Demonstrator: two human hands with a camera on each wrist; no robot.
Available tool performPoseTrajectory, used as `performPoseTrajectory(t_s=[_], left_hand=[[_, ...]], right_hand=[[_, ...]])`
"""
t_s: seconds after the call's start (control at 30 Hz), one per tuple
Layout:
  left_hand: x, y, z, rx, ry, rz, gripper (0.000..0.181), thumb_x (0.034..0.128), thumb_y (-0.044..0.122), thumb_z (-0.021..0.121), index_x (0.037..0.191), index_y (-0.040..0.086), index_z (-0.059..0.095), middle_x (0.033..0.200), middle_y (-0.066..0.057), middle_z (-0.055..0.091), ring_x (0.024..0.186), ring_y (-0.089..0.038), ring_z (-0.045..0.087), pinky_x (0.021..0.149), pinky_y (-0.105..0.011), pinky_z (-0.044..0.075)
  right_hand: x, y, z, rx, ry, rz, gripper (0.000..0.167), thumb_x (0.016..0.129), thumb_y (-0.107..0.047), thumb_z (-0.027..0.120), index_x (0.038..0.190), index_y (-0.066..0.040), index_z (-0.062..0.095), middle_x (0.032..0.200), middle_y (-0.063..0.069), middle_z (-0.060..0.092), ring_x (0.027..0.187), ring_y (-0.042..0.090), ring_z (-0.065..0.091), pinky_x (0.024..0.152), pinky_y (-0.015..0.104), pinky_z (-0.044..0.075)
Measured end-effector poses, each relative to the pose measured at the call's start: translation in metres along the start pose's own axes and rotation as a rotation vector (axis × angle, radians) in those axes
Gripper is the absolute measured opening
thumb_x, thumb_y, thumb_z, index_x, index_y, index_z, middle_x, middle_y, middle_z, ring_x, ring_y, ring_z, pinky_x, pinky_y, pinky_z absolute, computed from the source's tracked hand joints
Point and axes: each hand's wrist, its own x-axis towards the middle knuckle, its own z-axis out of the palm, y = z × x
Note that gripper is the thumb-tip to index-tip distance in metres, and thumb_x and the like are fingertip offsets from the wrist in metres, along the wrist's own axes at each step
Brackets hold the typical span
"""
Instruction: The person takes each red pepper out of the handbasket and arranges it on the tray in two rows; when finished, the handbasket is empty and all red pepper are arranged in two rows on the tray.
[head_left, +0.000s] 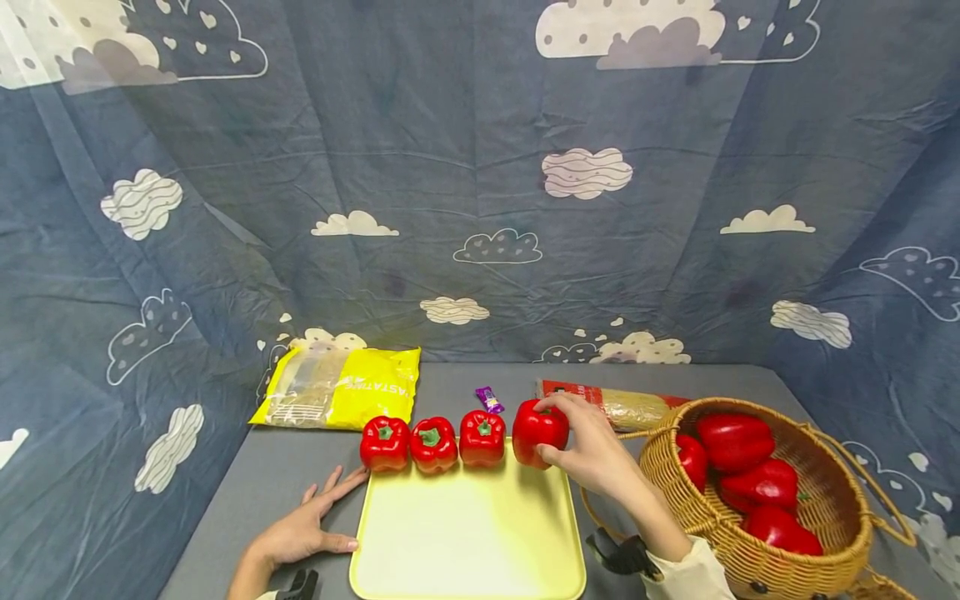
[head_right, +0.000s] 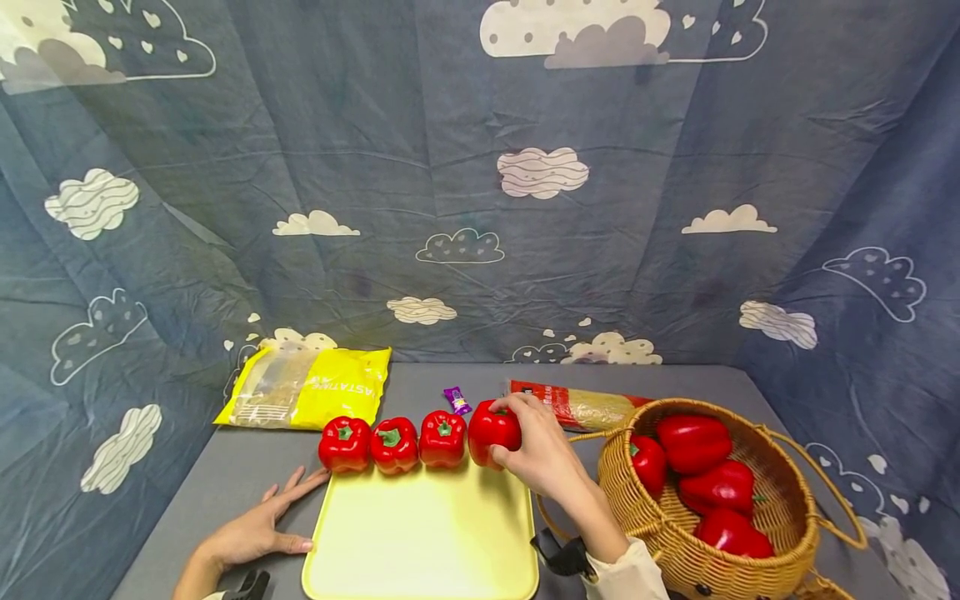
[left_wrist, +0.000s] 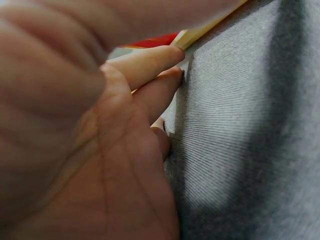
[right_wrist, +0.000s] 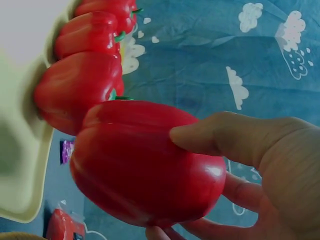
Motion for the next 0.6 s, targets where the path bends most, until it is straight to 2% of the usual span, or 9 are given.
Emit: performPoseTrajectory(t_s=[0.1, 0.2, 0.33, 0.47, 0.6], left_hand=[[0.001, -0.002, 0.000, -0.007, 0.001, -0.009, 0.098, 0.0742, 0.040, 0.087, 0.156, 0.038, 0.034, 0.168, -0.008, 0.016, 0.154, -0.039, -0.014, 0.112, -0.069, -0.022], [0.002, -0.005, -0.001, -0.012, 0.000, -0.016, 0.097, 0.0741, 0.039, 0.087, 0.156, 0.039, 0.034, 0.168, -0.008, 0.016, 0.154, -0.039, -0.014, 0.113, -0.069, -0.022], [0.001, -0.002, -0.001, -0.021, 0.004, -0.032, 0.099, 0.0733, 0.038, 0.087, 0.157, 0.034, 0.034, 0.168, -0.010, 0.015, 0.154, -0.039, -0.015, 0.113, -0.068, -0.022], [-0.002, 0.004, 0.000, -0.046, 0.017, -0.026, 0.101, 0.0713, 0.037, 0.088, 0.157, 0.026, 0.036, 0.168, -0.013, 0.018, 0.153, -0.042, -0.015, 0.112, -0.068, -0.022], [0.000, -0.001, 0.000, -0.041, 0.016, -0.017, 0.101, 0.0714, 0.038, 0.088, 0.157, 0.026, 0.036, 0.168, -0.014, 0.017, 0.153, -0.043, -0.015, 0.111, -0.069, -0.022]], right_hand=[[0.002, 0.001, 0.002, -0.004, -0.038, 0.005, 0.043, 0.078, -0.008, 0.081, 0.118, -0.011, 0.065, 0.130, 0.015, 0.062, 0.117, 0.039, 0.058, 0.093, 0.059, 0.050], [0.003, 0.001, 0.004, -0.013, -0.068, 0.019, 0.053, 0.079, -0.008, 0.081, 0.128, -0.013, 0.062, 0.133, 0.014, 0.060, 0.121, 0.039, 0.056, 0.097, 0.061, 0.048], [0.007, 0.001, 0.006, -0.017, -0.093, 0.065, 0.067, 0.078, -0.005, 0.080, 0.139, -0.015, 0.056, 0.134, 0.014, 0.056, 0.120, 0.036, 0.054, 0.094, 0.057, 0.053], [0.010, 0.002, 0.008, -0.015, -0.110, 0.094, 0.067, 0.074, -0.001, 0.077, 0.138, -0.012, 0.057, 0.134, 0.016, 0.052, 0.117, 0.033, 0.053, 0.088, 0.050, 0.056], [0.013, 0.003, 0.012, -0.028, -0.118, 0.070, 0.063, 0.074, 0.001, 0.079, 0.133, -0.010, 0.061, 0.133, 0.016, 0.051, 0.118, 0.035, 0.053, 0.090, 0.050, 0.055]])
